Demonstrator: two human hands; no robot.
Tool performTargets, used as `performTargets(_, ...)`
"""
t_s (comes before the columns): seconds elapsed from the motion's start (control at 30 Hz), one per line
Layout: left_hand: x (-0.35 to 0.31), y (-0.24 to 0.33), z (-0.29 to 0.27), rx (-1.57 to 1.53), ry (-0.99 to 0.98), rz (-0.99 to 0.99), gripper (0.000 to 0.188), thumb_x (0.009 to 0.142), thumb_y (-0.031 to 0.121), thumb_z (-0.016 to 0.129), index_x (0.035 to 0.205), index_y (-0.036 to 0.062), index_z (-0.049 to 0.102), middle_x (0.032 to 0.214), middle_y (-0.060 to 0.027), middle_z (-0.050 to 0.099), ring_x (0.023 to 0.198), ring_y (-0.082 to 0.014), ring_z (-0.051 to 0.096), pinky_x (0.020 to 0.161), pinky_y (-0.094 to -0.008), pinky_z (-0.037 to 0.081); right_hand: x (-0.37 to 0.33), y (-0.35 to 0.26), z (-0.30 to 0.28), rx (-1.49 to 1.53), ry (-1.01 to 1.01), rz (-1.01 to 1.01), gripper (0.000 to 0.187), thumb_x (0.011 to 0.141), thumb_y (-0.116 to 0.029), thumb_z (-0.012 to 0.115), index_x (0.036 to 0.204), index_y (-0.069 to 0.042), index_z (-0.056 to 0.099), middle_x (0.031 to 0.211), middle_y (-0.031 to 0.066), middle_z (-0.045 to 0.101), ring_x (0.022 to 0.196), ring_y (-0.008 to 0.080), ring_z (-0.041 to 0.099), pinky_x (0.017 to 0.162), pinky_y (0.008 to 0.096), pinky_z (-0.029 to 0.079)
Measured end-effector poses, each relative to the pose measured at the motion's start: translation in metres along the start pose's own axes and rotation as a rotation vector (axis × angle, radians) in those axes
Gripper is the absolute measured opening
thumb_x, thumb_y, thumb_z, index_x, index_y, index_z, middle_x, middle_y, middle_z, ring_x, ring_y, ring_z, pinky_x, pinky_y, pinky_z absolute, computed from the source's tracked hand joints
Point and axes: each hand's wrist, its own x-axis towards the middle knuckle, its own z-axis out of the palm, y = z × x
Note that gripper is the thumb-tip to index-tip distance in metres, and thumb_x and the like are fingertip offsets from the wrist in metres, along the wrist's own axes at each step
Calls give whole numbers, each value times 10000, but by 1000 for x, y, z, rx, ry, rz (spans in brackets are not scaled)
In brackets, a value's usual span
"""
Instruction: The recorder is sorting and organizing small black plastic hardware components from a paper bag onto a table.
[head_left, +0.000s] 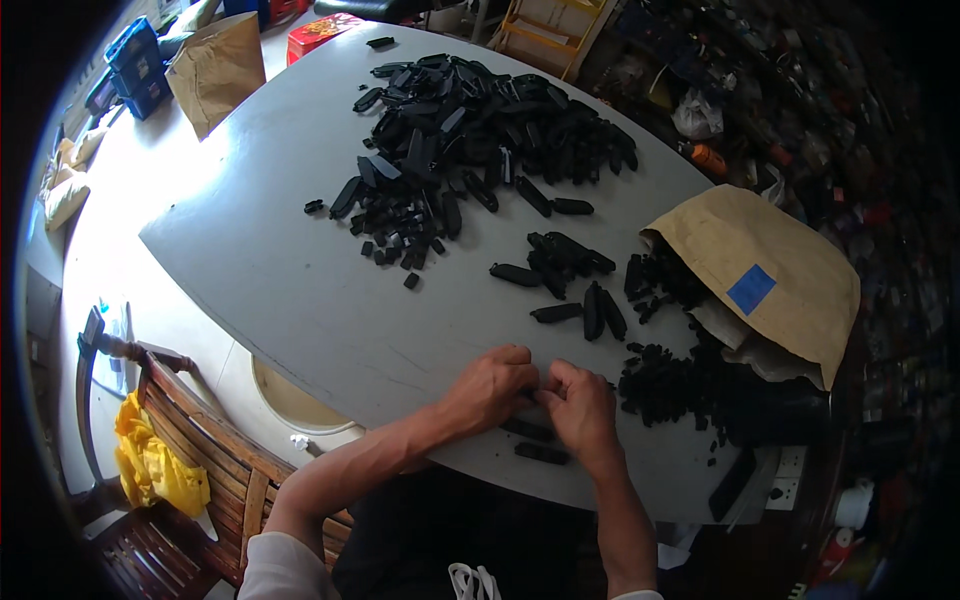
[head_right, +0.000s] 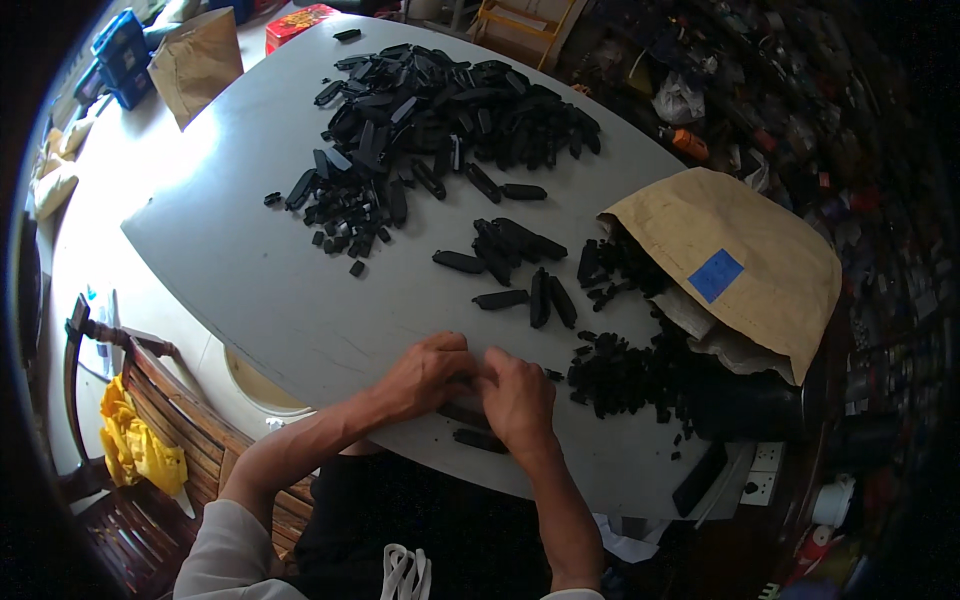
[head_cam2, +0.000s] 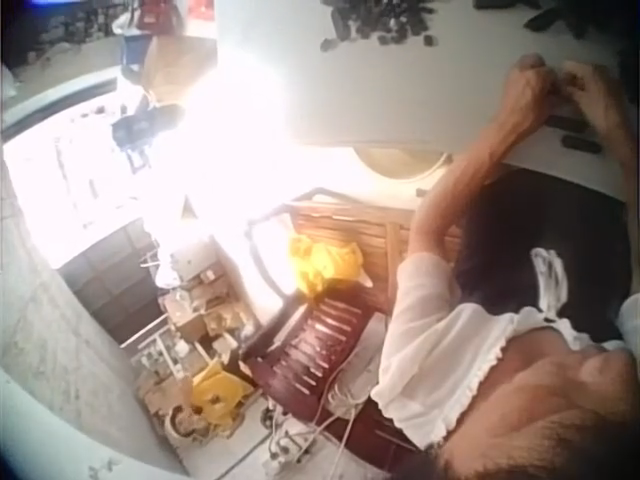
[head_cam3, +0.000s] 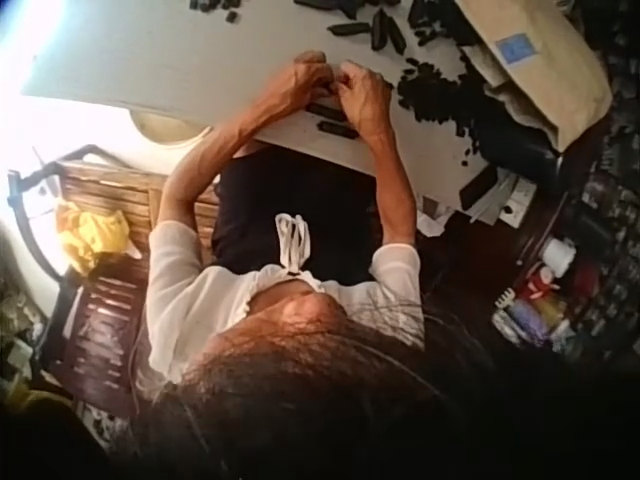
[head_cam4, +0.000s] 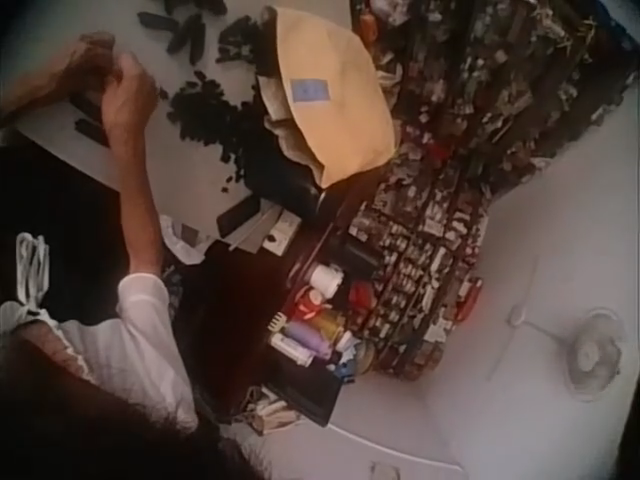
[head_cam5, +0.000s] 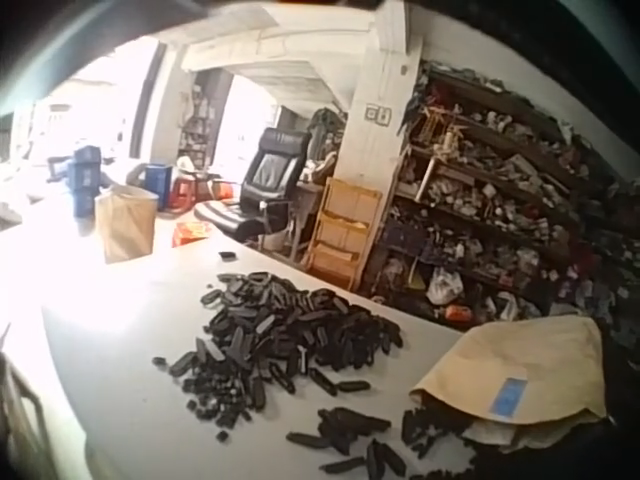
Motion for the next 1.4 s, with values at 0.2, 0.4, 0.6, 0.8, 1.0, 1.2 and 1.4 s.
performTargets(0.2, 1, 4, -2, -3, -40, -15, 205, 620, 21, 706, 799, 32, 607, 810, -105, 531, 833, -301, 539, 710, -383, 451, 7, 5, -19, 22, -205, 70, 216, 769, -193, 692, 784, -37, 544, 731, 137, 617, 748, 340, 613, 644, 421, 460)
performTargets(0.4, 5, 9, -18, 13, -152, -103, 198, 626, -10, 687, 806, 24, 614, 820, -112, 542, 841, -295, 559, 713, -377, 461, -11, 48, -5, 189, 57, 17, 160, 776, -115, 690, 771, -8, 571, 706, 102, 571, 647, 212, 583, 584, 317, 456)
performTargets(0.6, 9, 19, -43, 110, -294, -85, 243, 642, -7, 692, 867, 40, 609, 837, -124, 549, 834, -324, 571, 705, -396, 462, -30, 81, -25, 146, 375, 5, 174, 732, 7, 697, 876, -14, 602, 844, 84, 541, 728, 196, 591, 626, 286, 479)
performTargets(0.8, 51, 15, -22, 304, 89, -143, 234, 702, 57, 701, 918, 48, 614, 843, -113, 546, 826, -293, 570, 702, -391, 468, -19, 77, -12, -182, 354, -179, 249, 699, 23, 709, 914, -21, 592, 891, 93, 519, 817, 274, 579, 677, 347, 489)
performTargets(1.0, 72, -15, 6, 610, 236, -34, 165, 697, 87, 676, 808, 32, 569, 889, -125, 500, 855, -318, 509, 714, -399, 433, -24, 75, -10, -19, 329, -212, 207, 755, 12, 668, 940, -5, 575, 851, 94, 550, 758, 242, 592, 627, 324, 481)
performTargets(1.2, 61, -2, -8, 259, 129, -136, 178, 643, 18, 704, 759, 35, 569, 787, -110, 527, 777, -301, 550, 650, -384, 443, -33, 72, -13, 1104, 75, 113, 161, 843, -12, 599, 1003, -27, 582, 770, 65, 589, 580, 115, 565, 482, 223, 432)
performTargets(1.4, 50, 6, -7, 145, 15, -104, 267, 642, -15, 705, 864, 28, 561, 781, -112, 545, 701, -314, 565, 602, -366, 452, -27, 76, -5, 1417, -2, 47, 186, 860, -12, 546, 1043, -21, 579, 768, 63, 596, 563, 97, 552, 457, 209, 423)
